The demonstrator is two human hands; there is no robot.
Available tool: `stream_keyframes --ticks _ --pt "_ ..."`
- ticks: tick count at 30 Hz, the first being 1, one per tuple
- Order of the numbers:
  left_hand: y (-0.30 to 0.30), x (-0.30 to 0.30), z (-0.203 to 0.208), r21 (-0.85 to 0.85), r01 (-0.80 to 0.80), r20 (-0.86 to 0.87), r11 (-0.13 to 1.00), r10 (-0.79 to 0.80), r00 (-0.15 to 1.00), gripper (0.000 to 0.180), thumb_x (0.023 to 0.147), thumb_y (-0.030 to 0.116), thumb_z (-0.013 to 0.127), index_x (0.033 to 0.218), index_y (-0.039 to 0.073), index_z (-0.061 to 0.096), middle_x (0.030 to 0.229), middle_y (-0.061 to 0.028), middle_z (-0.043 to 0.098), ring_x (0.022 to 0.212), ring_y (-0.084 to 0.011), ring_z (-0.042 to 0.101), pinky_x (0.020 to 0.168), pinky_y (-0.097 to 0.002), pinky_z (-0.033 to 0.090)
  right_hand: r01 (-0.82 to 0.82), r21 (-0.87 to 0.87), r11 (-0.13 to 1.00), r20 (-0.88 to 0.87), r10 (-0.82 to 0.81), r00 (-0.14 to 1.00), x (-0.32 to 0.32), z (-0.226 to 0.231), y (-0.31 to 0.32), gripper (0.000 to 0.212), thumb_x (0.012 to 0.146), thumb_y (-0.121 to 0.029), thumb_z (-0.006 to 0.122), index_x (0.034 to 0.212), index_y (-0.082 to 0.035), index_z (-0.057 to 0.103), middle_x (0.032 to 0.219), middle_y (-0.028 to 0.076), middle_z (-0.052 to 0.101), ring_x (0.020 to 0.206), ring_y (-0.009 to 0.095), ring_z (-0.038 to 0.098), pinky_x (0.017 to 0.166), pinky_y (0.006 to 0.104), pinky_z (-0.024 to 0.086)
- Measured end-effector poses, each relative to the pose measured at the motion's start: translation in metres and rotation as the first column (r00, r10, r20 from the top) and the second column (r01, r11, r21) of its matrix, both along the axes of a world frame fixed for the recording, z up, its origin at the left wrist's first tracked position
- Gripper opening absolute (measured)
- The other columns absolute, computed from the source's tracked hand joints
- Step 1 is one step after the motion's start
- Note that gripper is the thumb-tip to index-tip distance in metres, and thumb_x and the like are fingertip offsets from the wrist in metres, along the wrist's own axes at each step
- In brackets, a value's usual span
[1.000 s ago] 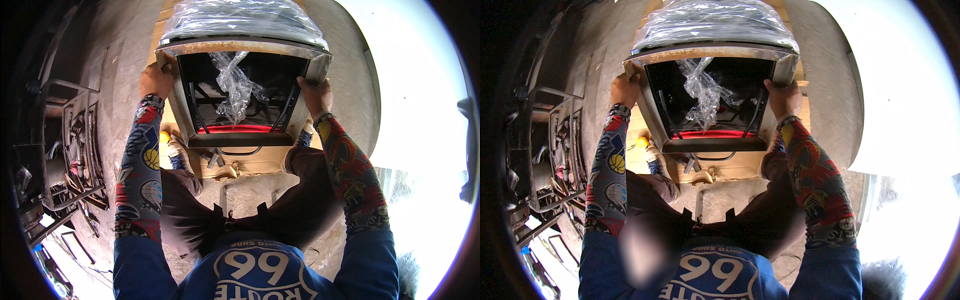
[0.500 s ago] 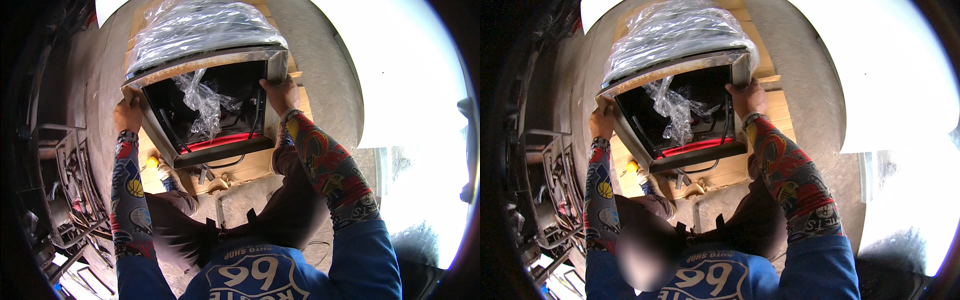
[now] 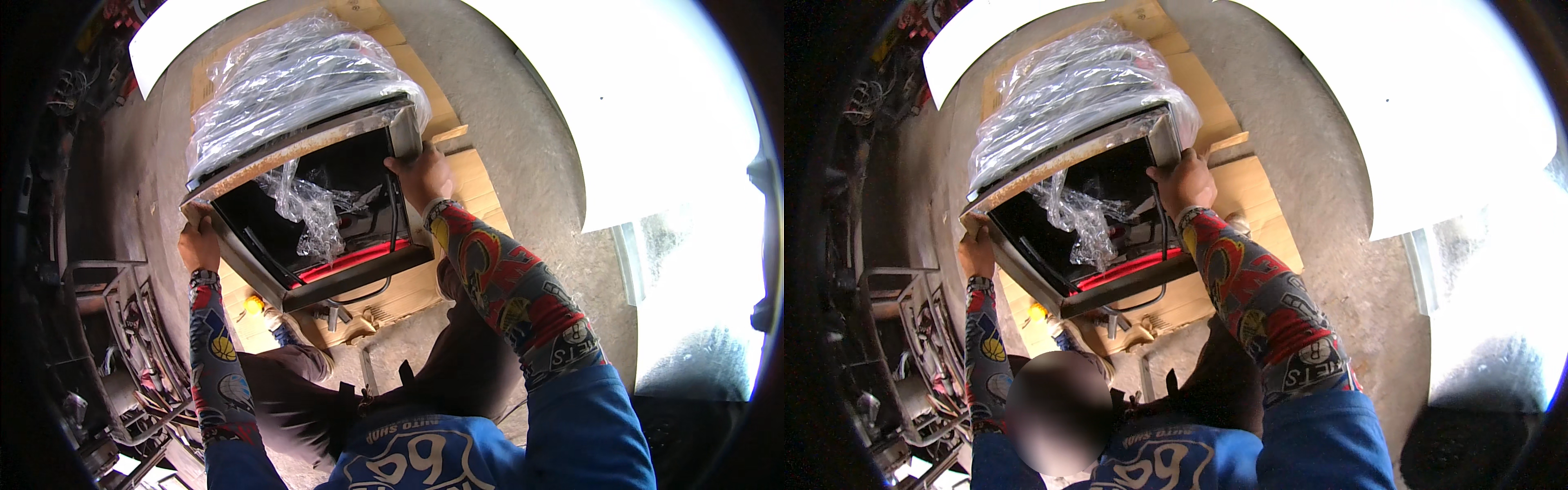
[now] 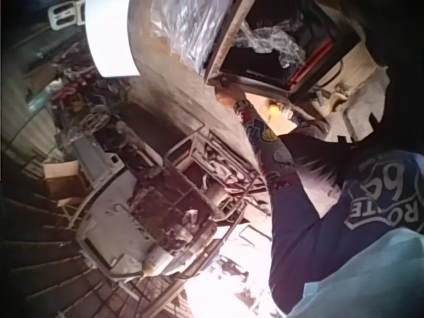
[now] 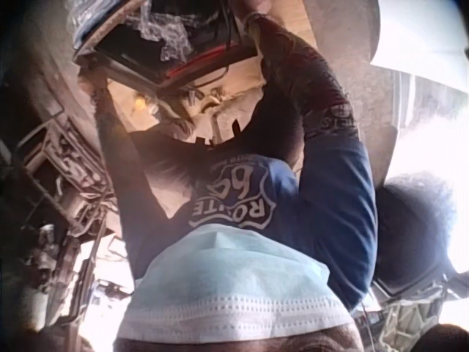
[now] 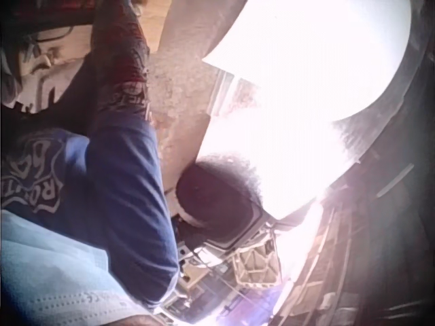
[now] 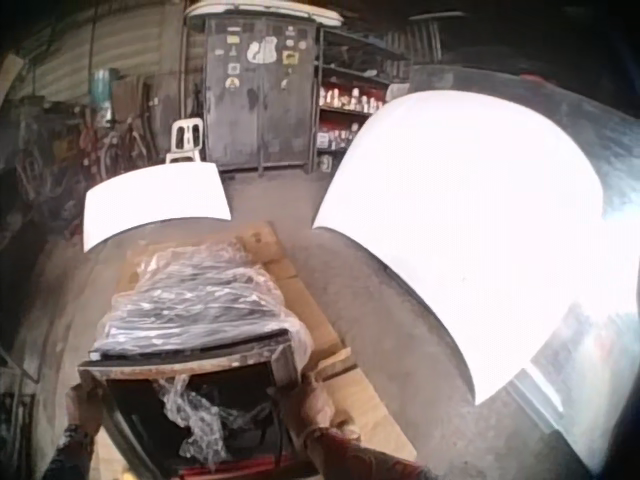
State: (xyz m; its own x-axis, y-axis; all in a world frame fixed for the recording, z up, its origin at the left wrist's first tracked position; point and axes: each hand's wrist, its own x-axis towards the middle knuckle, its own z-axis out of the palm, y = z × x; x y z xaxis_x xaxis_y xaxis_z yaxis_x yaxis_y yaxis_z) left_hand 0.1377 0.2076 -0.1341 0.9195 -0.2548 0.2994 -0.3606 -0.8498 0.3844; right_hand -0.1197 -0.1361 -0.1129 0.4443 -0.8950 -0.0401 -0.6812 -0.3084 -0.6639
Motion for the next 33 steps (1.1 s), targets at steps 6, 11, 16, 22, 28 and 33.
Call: stream_keyframes --ticks 6,11,16,22,28,33 --pt "-0.002 -0.001 -0.001 -0.026 -0.018 0.080 0.999 0.020 0.997 0.035 0.085 0.029 0.068 0.105 0.000 0.067 0.094 -0.0278 0.068 0.090 -0.0456 0.066 0.079 -0.0497 0.052 0.002 0.025 1.000 0.049 -0.004 0.999 0.000 0.003 0.002 0.053 0.073 -0.036 0.081 0.109 -0.002 0.062 0.107 0.021 0.067 0.101 0.039 0.065 0.086 0.0472 0.051" --pt "-0.002 -0.007 0.007 -0.020 0.009 0.028 1.000 -0.008 1.000 0.036 0.086 0.032 0.067 0.102 0.000 0.068 0.092 -0.0270 0.068 0.086 -0.0446 0.067 0.077 -0.0497 0.053 -0.011 0.021 1.000 0.070 0.009 0.998 0.000 0.001 0.001 0.054 0.072 -0.036 0.081 0.109 0.000 0.062 0.106 0.021 0.067 0.100 0.040 0.065 0.086 0.0465 0.051" --pt "-0.003 -0.006 0.006 0.051 -0.110 -0.024 0.993 0.112 0.993 0.038 0.087 0.037 0.066 0.097 0.001 0.069 0.092 -0.0260 0.069 0.087 -0.0447 0.067 0.077 -0.0501 0.053 -0.002 0.058 0.998 0.086 -0.003 0.996 0.002 -0.005 -0.001 0.057 0.071 -0.039 0.083 0.109 -0.002 0.062 0.105 0.021 0.068 0.100 0.039 0.064 0.085 0.0464 0.051" --pt "-0.001 -0.005 0.003 -0.035 -0.008 0.007 0.999 0.009 1.000 0.037 0.087 0.036 0.064 0.092 -0.001 0.068 0.092 -0.0263 0.068 0.090 -0.0441 0.066 0.077 -0.0509 0.052 -0.016 0.026 1.000 -0.008 0.016 1.000 0.004 -0.007 -0.002 0.059 0.071 -0.042 0.083 0.109 -0.001 0.062 0.108 0.021 0.066 0.102 0.040 0.063 0.087 0.0466 0.049" --pt "-0.006 -0.013 0.013 0.020 -0.076 -0.072 0.997 0.077 0.994 0.037 0.089 0.037 0.062 0.098 0.001 0.067 0.095 -0.0256 0.068 0.093 -0.0432 0.066 0.080 -0.0518 0.052 -0.047 0.000 0.999 0.026 0.047 0.999 0.003 -0.014 -0.004 0.063 0.072 -0.044 0.082 0.109 0.003 0.061 0.107 0.024 0.067 0.101 0.042 0.064 0.085 0.0474 0.050" --pt "-0.011 -0.023 0.028 0.027 -0.118 -0.119 0.993 0.121 0.986 0.035 0.090 0.037 0.061 0.102 0.006 0.068 0.095 -0.0242 0.069 0.093 -0.0431 0.066 0.080 -0.0516 0.053 -0.118 -0.059 0.991 0.095 0.123 0.988 0.001 -0.015 -0.005 0.060 0.070 -0.044 0.083 0.105 0.001 0.066 0.099 0.023 0.071 0.097 0.040 0.067 0.081 0.0458 0.052"
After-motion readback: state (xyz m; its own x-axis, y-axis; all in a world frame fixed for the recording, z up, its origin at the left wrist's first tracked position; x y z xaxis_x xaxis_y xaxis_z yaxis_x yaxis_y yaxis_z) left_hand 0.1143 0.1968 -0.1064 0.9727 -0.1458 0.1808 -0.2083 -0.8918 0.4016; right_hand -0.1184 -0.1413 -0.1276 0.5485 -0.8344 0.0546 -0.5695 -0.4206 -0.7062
